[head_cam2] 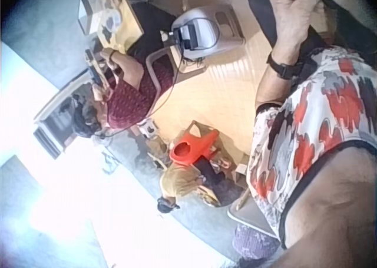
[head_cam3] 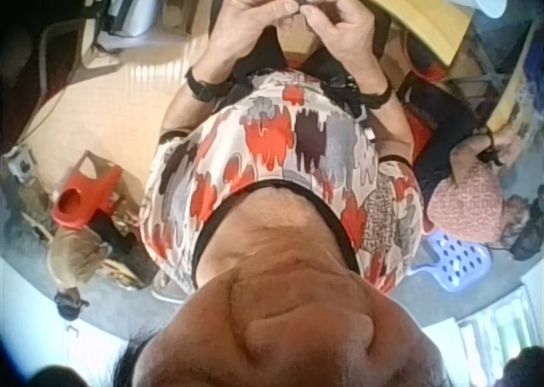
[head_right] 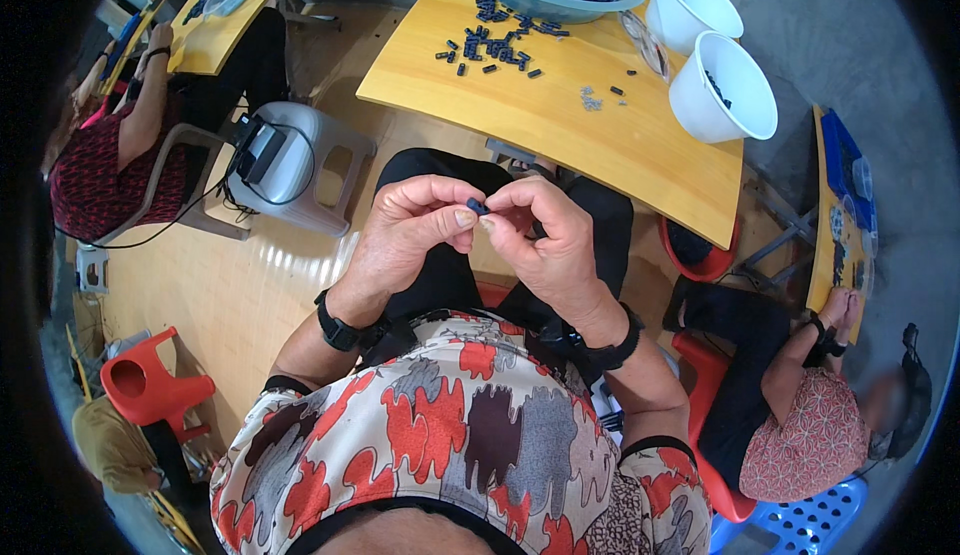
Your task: Assembling small blue and grey plastic components by hand in a workshop environment.
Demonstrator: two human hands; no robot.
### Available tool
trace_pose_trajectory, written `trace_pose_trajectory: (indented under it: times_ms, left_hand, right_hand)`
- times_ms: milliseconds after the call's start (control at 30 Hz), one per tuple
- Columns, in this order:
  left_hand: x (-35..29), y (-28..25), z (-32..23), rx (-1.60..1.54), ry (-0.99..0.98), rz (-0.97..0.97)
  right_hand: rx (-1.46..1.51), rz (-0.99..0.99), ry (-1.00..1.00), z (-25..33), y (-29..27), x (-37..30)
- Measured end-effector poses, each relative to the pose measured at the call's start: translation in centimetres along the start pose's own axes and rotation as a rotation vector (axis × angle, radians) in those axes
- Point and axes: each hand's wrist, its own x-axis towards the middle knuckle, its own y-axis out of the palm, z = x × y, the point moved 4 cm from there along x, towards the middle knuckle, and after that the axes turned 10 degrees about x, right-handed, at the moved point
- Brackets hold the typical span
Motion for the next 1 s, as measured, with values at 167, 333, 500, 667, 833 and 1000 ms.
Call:
trace_pose_trajectory:
  times_ms: [167,333,500,667,833,1000]
  left_hand:
    - [-0.1,0.0,-0.1,0.011,0.035,0.004]
    - [0.0,-0.1,-0.5,0.164,0.161,0.005]
    - [0.0,0.4,-1.0,0.212,0.23,-0.038]
    - [0.2,0.5,-1.1,0.235,0.159,-0.087]
    - [0.2,0.2,-0.4,0.265,0.119,-0.061]
    - [0.5,0.0,0.4,0.27,0.038,0.006]
  right_hand:
    - [-0.053,-0.017,-0.009,-0.3,0.3,-0.4]
    - [-0.177,0.003,-0.06,0.3,0.5,0.0]
    - [-0.261,0.009,-0.141,1.0,0.5,0.5]
    - [-0.359,0.003,-0.22,1.3,-0.1,1.2]
    - [-0.442,0.086,-0.289,1.6,-0.4,1.7]
    - [-0.571,0.202,-0.423,2.0,-0.3,2.1]
